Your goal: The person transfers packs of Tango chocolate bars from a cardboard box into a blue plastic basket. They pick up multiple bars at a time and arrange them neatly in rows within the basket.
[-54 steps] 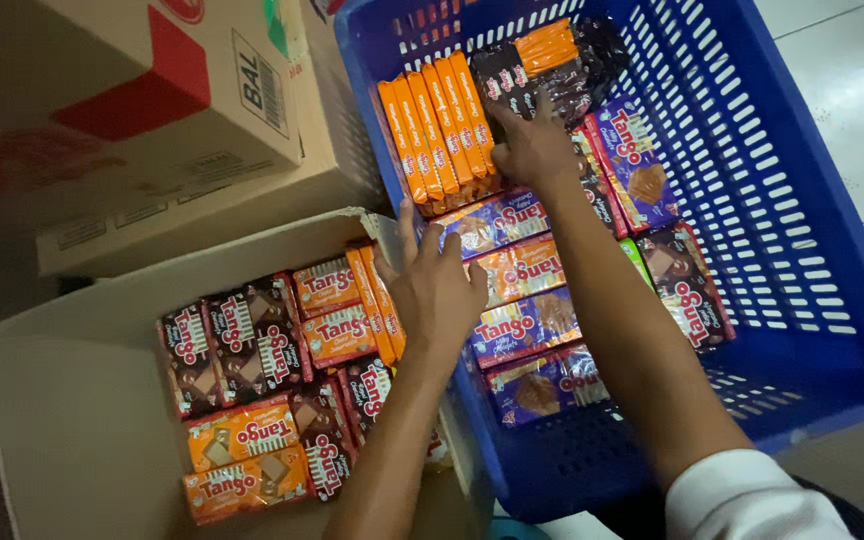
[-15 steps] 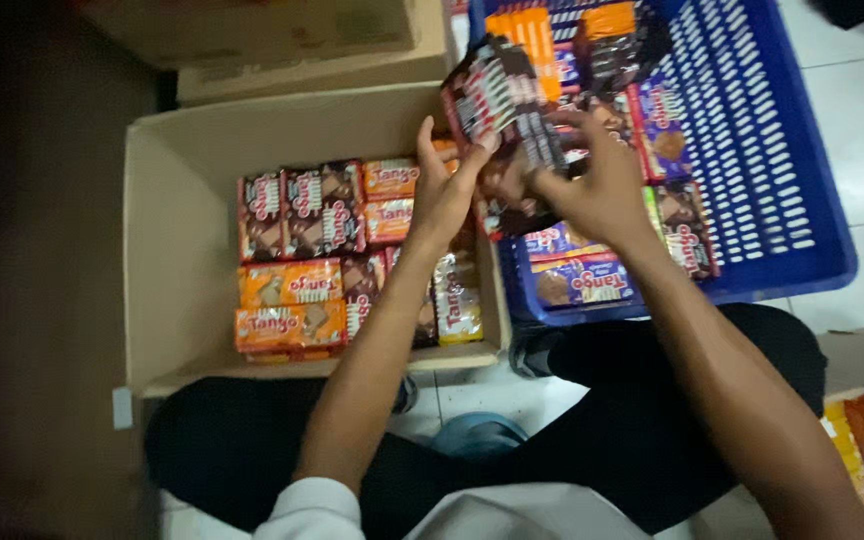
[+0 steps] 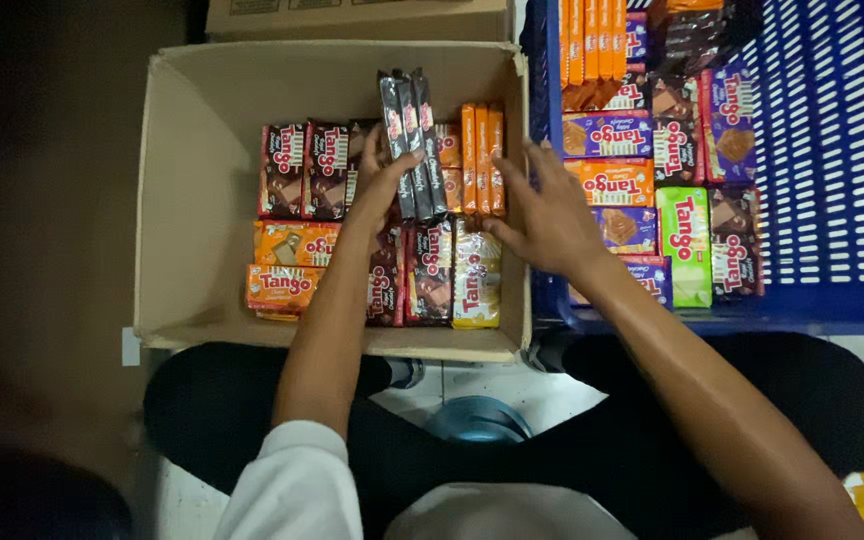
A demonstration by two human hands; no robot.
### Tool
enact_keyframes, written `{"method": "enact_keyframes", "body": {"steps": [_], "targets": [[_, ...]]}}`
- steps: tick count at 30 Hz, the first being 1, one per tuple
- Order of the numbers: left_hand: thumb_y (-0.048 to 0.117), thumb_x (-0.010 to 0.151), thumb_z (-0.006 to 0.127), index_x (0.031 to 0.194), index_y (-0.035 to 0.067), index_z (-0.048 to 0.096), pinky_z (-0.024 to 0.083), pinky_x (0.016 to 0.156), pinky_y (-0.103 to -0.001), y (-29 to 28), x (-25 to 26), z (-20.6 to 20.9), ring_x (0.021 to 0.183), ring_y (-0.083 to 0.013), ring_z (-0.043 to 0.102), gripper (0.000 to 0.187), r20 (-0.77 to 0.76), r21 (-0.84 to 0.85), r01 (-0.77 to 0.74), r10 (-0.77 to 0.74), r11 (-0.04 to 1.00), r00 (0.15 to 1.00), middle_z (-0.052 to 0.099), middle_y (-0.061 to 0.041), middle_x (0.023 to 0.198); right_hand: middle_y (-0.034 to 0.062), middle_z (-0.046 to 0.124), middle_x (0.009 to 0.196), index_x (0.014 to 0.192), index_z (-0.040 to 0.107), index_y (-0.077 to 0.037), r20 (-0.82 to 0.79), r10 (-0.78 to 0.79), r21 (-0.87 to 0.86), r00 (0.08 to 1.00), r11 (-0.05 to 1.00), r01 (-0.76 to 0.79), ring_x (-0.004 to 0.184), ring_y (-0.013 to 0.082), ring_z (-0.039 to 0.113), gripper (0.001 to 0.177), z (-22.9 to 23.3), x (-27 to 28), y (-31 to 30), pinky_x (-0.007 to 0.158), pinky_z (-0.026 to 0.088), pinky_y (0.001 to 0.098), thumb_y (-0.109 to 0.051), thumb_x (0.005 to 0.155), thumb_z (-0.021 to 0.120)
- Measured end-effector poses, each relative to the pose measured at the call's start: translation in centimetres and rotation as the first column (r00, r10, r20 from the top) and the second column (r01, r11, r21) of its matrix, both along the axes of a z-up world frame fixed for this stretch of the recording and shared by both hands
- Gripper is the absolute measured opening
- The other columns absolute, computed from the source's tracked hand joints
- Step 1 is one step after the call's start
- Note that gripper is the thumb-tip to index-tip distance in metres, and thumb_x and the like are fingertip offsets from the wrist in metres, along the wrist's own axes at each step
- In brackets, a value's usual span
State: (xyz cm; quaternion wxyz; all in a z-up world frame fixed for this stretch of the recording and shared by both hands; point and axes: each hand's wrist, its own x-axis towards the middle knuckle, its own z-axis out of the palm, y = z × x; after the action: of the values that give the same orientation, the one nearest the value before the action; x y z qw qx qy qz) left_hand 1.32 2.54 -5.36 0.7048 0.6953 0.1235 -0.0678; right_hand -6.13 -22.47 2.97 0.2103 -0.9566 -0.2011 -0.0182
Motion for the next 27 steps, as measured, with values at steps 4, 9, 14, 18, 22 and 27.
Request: {"method": "enact_keyframes", "body": {"steps": [4, 9, 14, 18, 22, 27], "targets": [[0.039, 0.075, 0.092, 0.158, 0.004, 0.038, 0.032, 0.12, -0.057, 0.8, 0.3, -2.8, 0.146, -0.0527, 0.039, 0.105, -0.038, 0.035, -0.03, 0.032, 0.999, 0.999, 0.04, -0.038, 0.151, 0.0264, 0.037, 0.16, 0.154, 0.048, -0.019, -0.09, 0.026, -0.208, 0.996, 0.977, -0.045, 0.154, 0.045, 0.027, 0.074, -2.4, -0.4, 0.2, 0.11, 0.039, 0.0677, -0.051, 0.091, 0.069], [0.043, 0.078, 0.09, 0.159, 0.005, 0.036, 0.028, 0.125, -0.058, -0.5, 2.4, -5.5, 0.153, -0.0511, 0.028, 0.105, -0.11, 0.041, 0.049, -0.044, 0.998, 0.993, 0.032, -0.035, 0.161, 0.024, 0.042, 0.158, 0.152, 0.052, -0.022, -0.011, 0.003, -0.214, 1.0, 0.977, -0.005, 0.152, 0.0418, 0.031, 0.073, -2.7, -0.1, 0.2, 0.108, 0.04, 0.0639, -0.052, 0.088, 0.071], [0.042, 0.078, 0.094, 0.155, 0.009, 0.047, 0.038, 0.121, -0.053, -0.7, 4.7, -14.3, 0.148, -0.0444, 0.04, 0.097, -0.129, 0.049, 0.044, -0.037, 0.998, 0.991, 0.044, -0.029, 0.157, 0.0205, 0.041, 0.159, 0.154, 0.048, -0.025, -0.014, -0.017, -0.221, 1.0, 0.975, 0.013, 0.151, 0.0403, 0.034, 0.079, -2.6, 0.0, 0.1, 0.108, 0.04, 0.0649, -0.051, 0.084, 0.072], [0.056, 0.083, 0.084, 0.153, 0.013, 0.052, 0.043, 0.116, -0.051, -1.0, 4.1, -14.0, 0.142, -0.0409, 0.049, 0.088, -0.217, 0.188, 0.127, -0.084, 0.974, 0.972, 0.056, -0.024, 0.148, 0.0179, 0.041, 0.161, 0.156, 0.045, -0.028, -0.049, -0.024, -0.234, 0.999, 0.972, 0.012, 0.152, 0.0388, 0.034, 0.082, -2.9, 0.1, 0.4, 0.109, 0.04, 0.0632, -0.057, 0.084, 0.068], [0.063, 0.087, 0.072, 0.156, 0.011, 0.046, 0.037, 0.121, -0.051, -2.7, 4.3, -13.4, 0.146, -0.0408, 0.045, 0.09, -0.219, 0.296, 0.166, -0.103, 0.941, 0.97, 0.049, -0.024, 0.155, 0.0176, 0.042, 0.16, 0.157, 0.045, -0.028, -0.028, -0.028, -0.247, 0.999, 0.969, 0.02, 0.151, 0.0385, 0.035, 0.081, -2.8, 0.2, 0.5, 0.107, 0.042, 0.063, -0.057, 0.085, 0.068], [0.05, 0.084, 0.083, 0.158, 0.001, 0.031, 0.034, 0.123, -0.06, -3.7, 3.9, -9.7, 0.144, -0.0515, 0.043, 0.103, -0.017, 0.492, 0.155, -0.168, 0.857, 0.986, 0.045, -0.035, 0.153, 0.0166, 0.045, 0.158, 0.154, 0.048, -0.029, 0.001, -0.019, -0.253, 1.0, 0.967, 0.019, 0.15, 0.0373, 0.038, 0.081, -3.1, 0.0, 0.4, 0.108, 0.041, 0.0608, -0.06, 0.082, 0.069]]}}
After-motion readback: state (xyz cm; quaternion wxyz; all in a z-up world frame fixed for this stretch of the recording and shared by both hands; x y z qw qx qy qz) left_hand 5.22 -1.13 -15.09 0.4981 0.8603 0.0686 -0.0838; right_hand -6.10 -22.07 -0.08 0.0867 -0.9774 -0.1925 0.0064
